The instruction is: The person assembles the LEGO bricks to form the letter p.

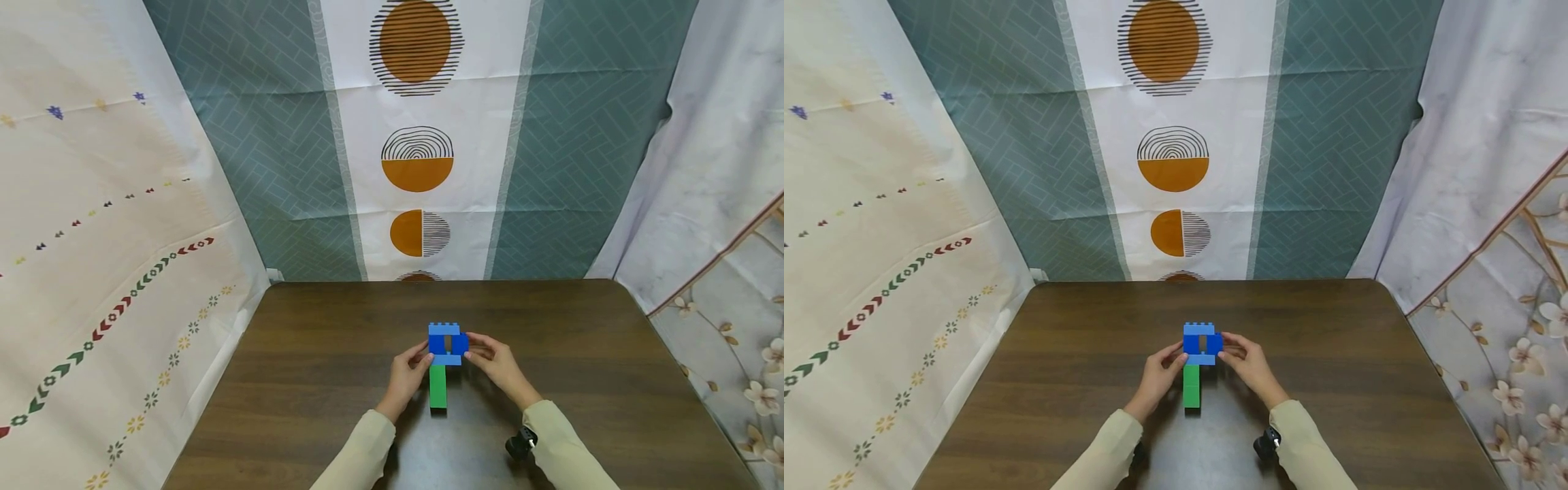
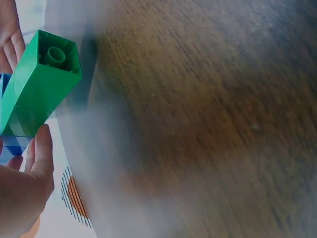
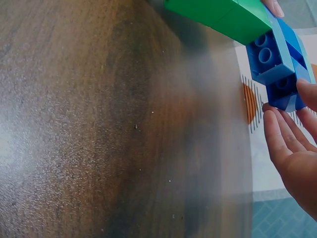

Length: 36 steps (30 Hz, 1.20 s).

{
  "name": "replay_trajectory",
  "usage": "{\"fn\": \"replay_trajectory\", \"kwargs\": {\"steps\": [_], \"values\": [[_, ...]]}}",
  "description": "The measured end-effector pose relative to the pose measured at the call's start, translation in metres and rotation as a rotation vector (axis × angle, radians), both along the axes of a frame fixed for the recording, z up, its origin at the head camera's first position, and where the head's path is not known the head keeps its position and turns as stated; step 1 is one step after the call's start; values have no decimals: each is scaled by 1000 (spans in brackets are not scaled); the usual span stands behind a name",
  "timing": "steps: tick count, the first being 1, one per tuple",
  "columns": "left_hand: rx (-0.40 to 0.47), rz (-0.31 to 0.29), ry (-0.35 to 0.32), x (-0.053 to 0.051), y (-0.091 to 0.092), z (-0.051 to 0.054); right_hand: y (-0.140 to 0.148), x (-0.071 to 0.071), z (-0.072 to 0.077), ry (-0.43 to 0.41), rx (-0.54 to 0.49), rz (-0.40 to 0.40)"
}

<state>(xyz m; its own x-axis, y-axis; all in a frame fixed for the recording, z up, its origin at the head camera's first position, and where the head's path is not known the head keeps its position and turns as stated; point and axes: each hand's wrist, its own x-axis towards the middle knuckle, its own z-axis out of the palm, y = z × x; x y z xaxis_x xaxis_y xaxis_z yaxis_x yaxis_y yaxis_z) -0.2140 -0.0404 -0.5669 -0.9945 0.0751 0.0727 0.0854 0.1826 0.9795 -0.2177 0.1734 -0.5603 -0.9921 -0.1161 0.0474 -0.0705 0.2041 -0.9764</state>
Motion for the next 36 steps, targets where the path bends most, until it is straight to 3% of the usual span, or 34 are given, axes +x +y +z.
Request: {"fn": "replay_trajectory", "kwargs": {"steps": [7, 14, 23, 31, 36], "values": [[57, 0, -36, -4, 0, -6, -4, -3, -4, -20, 43, -19], [-9, -19, -68, -6, -3, -6, -7, -5, -5, -35, 69, -36], [-55, -47, -53, -12, -5, -8, -10, -11, -12, -51, 147, -70], [-153, -74, -119, -16, -5, -9, -10, -16, -17, -105, 167, -54], [-162, -80, -151, -18, -4, -10, -10, -20, -20, -111, 179, -44]]}}
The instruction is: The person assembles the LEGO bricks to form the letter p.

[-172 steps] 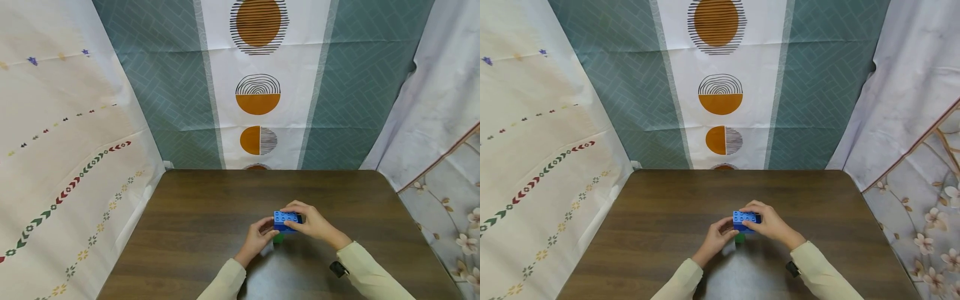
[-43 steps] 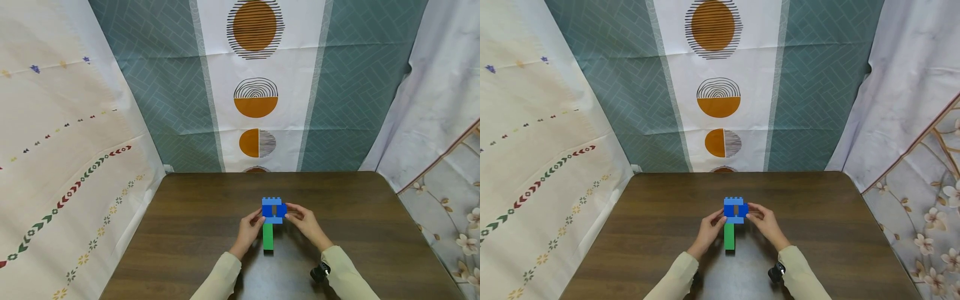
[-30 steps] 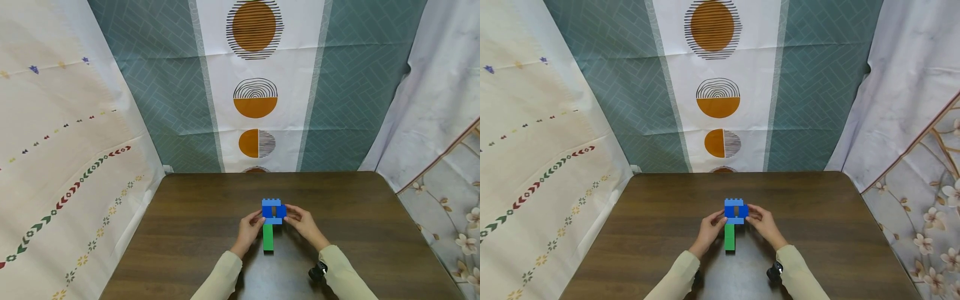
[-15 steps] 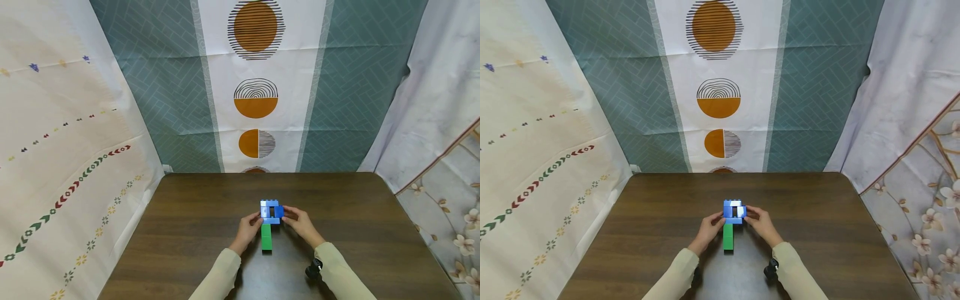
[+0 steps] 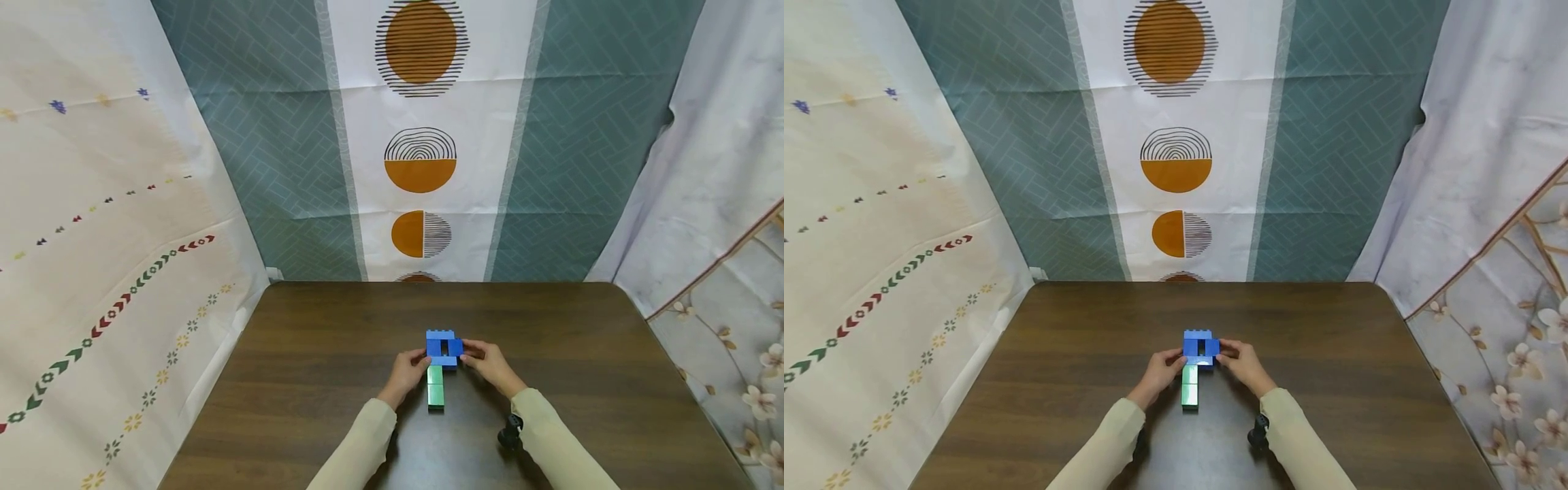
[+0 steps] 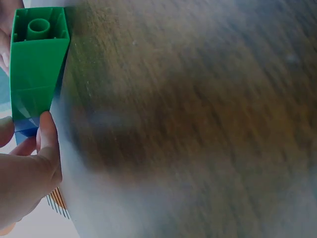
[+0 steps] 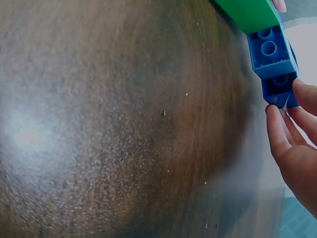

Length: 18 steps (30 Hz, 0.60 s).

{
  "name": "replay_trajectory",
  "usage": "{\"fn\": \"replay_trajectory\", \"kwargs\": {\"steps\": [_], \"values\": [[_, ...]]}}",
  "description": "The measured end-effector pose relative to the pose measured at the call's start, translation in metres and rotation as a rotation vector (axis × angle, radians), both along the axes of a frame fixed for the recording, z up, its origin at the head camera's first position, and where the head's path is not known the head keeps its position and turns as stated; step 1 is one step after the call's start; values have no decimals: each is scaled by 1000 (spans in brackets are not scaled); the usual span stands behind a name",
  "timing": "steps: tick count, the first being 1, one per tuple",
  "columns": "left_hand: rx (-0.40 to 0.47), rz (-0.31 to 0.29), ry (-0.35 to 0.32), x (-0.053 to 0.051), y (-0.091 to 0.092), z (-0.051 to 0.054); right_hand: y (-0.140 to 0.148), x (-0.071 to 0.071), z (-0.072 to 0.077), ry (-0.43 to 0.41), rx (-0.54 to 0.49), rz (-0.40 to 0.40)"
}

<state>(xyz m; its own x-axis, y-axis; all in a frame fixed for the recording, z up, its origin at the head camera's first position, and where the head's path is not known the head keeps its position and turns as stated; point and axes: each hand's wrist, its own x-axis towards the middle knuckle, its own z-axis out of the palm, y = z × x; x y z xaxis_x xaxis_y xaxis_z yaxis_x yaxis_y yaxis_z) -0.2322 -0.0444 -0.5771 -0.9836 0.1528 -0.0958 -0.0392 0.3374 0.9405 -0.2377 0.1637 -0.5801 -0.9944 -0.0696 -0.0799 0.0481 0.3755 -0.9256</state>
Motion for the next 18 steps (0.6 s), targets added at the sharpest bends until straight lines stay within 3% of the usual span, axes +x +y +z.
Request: {"fn": "replay_trajectory", "kwargs": {"steps": [6, 18], "values": [[9, 9, -37, 1, 0, -1, 1, -2, -3, -4, 19, 20], [-18, 20, -36, 1, 0, -6, -2, -2, -6, 7, 11, 33]]}}
